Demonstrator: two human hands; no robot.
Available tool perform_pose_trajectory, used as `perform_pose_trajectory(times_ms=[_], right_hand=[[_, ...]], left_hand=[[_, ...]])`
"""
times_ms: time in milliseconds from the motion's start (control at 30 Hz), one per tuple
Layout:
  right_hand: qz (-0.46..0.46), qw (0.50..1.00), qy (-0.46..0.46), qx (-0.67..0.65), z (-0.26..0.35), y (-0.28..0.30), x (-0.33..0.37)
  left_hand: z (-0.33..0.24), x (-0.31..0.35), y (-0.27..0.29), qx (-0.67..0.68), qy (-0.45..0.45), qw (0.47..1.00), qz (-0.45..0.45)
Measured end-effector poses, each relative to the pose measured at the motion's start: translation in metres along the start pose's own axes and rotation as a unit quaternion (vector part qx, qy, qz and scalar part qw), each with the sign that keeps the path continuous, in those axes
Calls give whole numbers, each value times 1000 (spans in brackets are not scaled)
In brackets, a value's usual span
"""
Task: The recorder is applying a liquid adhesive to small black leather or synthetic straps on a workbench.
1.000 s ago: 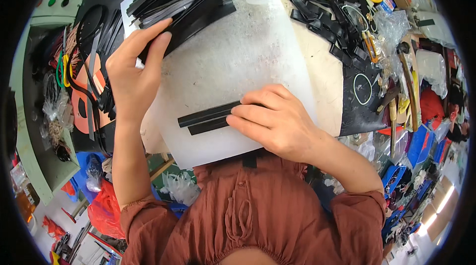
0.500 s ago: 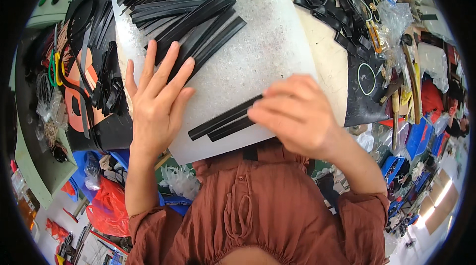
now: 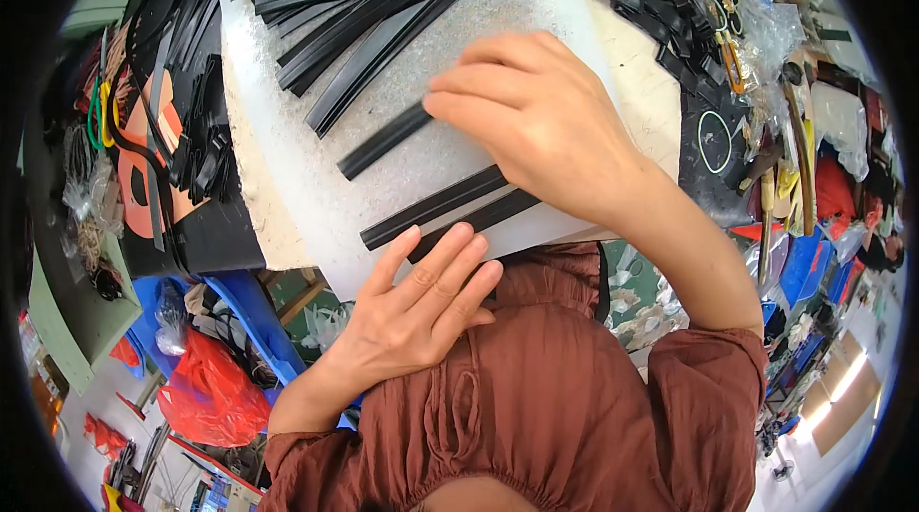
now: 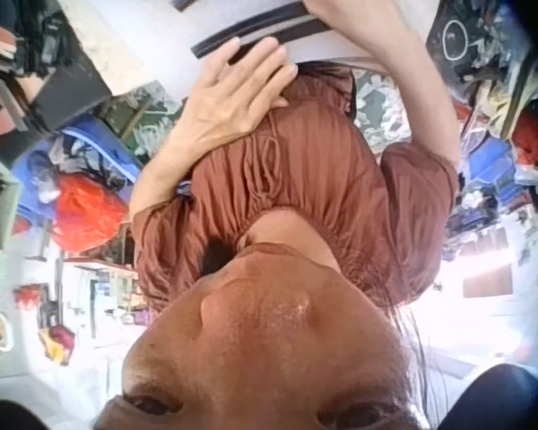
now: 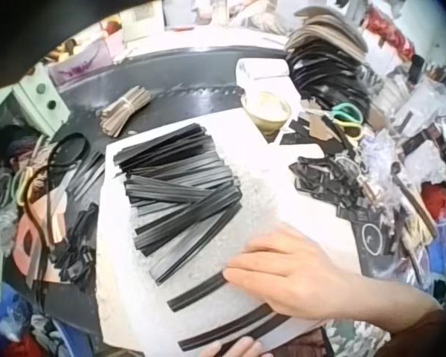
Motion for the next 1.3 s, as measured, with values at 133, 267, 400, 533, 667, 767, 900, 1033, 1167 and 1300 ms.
perform_pose_trajectory(times_ms=[133,267,400,533,667,767,900,1033,1167,1300], right_hand=[[-8,1000,-16,5,5,9,12],[-24,999,-25,1,0,13,9],[-34,999,-31,-14,-4,11,11],[-39,997,-52,-36,-7,10,11],[-42,994,-80,-64,-12,9,8],[-61,995,-64,-55,-19,18,3],[-48,993,-104,-27,-21,49,12],[-15,999,-42,-4,5,48,26],[-38,999,-34,3,-7,32,5],[13,999,-20,-28,-1,6,-5]], left_hand=[[-1,0,7,11,-11,999,-39],[17,-6,38,-4,15,991,-136],[48,-3,58,-13,79,979,-189],[41,-2,44,-49,73,987,-135],[32,-4,21,-104,61,991,-57],[32,-11,19,-111,56,991,-52],[51,-11,46,-88,90,983,-132],[103,-13,76,-73,158,945,-278],[121,-41,79,-136,150,937,-285],[125,-55,73,-136,136,945,-265]])
Point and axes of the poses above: each hand's wrist, its own x-axis away from the middle knuckle, its own y-axis out of the back of the hand, z = x × y, the point moved 10 cm from there along -x, towards the middle knuckle, and after that the axes turned 15 degrees about -z, right-handed, at the moved point
